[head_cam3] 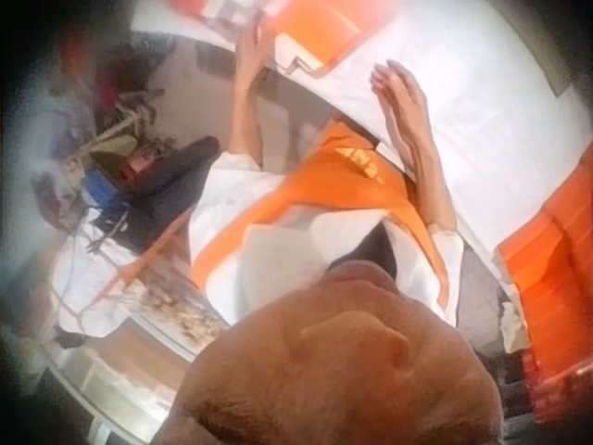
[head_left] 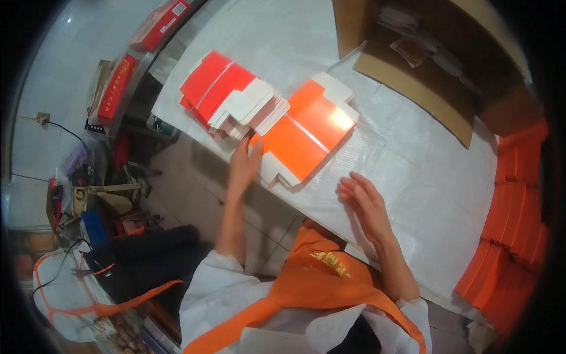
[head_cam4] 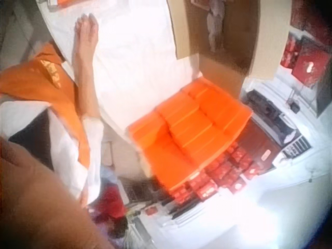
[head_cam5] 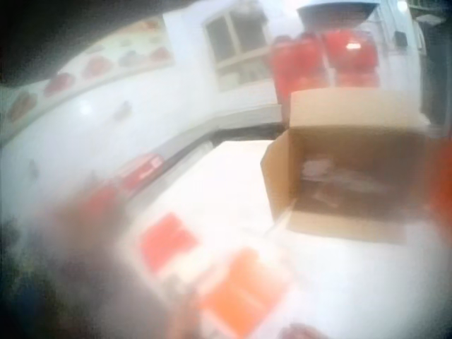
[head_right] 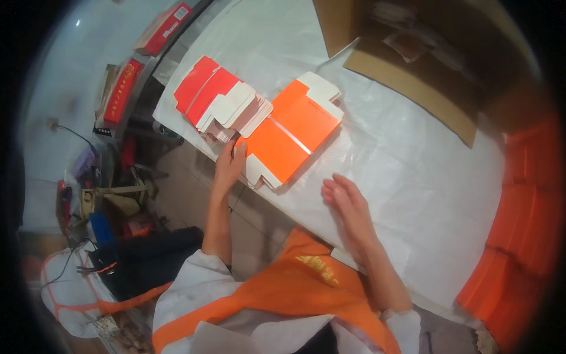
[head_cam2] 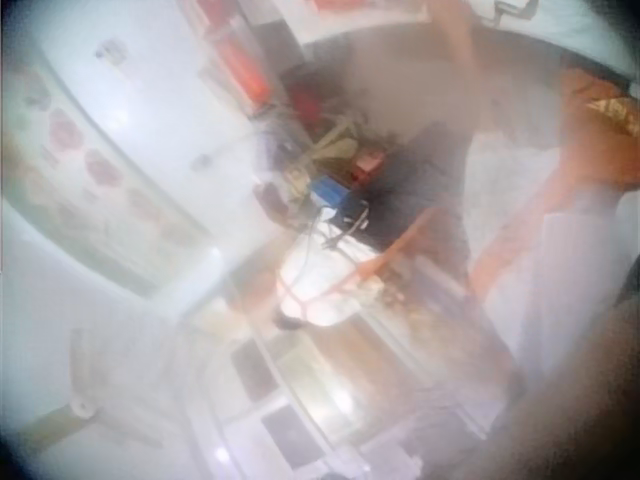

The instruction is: The person folds flat orange cardboard pieces into small boxes by hand, inserts a plastic-wrapped item into each, and stacks the finished boxes on the table. The person also bundles a stack of flat orange pieces with a rubber band.

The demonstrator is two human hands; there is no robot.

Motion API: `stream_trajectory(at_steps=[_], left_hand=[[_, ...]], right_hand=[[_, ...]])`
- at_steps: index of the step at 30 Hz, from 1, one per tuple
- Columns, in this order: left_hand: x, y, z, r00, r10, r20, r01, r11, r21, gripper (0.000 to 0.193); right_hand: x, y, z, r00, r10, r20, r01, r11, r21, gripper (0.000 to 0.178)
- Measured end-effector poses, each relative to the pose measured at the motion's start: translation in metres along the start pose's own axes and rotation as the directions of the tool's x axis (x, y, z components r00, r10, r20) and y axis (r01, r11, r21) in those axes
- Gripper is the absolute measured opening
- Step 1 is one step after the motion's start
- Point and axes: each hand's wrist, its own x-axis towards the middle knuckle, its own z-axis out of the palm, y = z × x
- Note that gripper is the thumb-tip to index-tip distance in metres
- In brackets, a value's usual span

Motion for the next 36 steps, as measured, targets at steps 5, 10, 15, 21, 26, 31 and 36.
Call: stream_trajectory(at_steps=[5,10,15,21,26,31,36], left_hand=[[0.01,0.015,-0.002,0.972,-0.028,0.232,0.058,0.991,-0.123,0.044],[-0.017,0.015,0.016,0.903,-0.118,0.413,0.314,0.838,-0.447,0.045],[-0.048,0.046,0.028,0.927,-0.14,0.348,0.339,0.709,-0.618,0.046],[-0.085,0.081,0.039,0.963,-0.033,0.267,0.209,0.716,-0.666,0.045],[-0.135,0.107,0.082,0.906,0.055,0.42,0.311,0.586,-0.748,0.047],[-0.128,0.116,0.104,0.613,0.344,0.711,-0.498,0.867,0.01,0.032],[-0.111,0.134,0.117,0.688,0.698,0.202,-0.638,0.713,-0.292,0.028]], right_hand=[[0.057,0.006,0.019,0.993,0.11,0.04,-0.113,0.99,0.086,0.053],[0.051,-0.01,0.01,0.997,0.034,-0.068,-0.042,0.992,-0.118,0.072],[0.053,-0.02,0.0,0.999,0.04,0.005,-0.036,0.939,-0.343,0.059],[0.022,-0.032,-0.017,0.996,0.012,-0.093,-0.028,0.983,-0.179,0.048],[-0.036,-0.073,-0.062,0.969,-0.183,-0.165,0.115,0.927,-0.356,0.038],[-0.067,-0.075,-0.136,0.892,-0.357,-0.278,-0.022,0.579,-0.815,0.039],[-0.074,-0.046,-0.134,0.802,-0.534,-0.267,0.082,0.542,-0.836,0.047]])
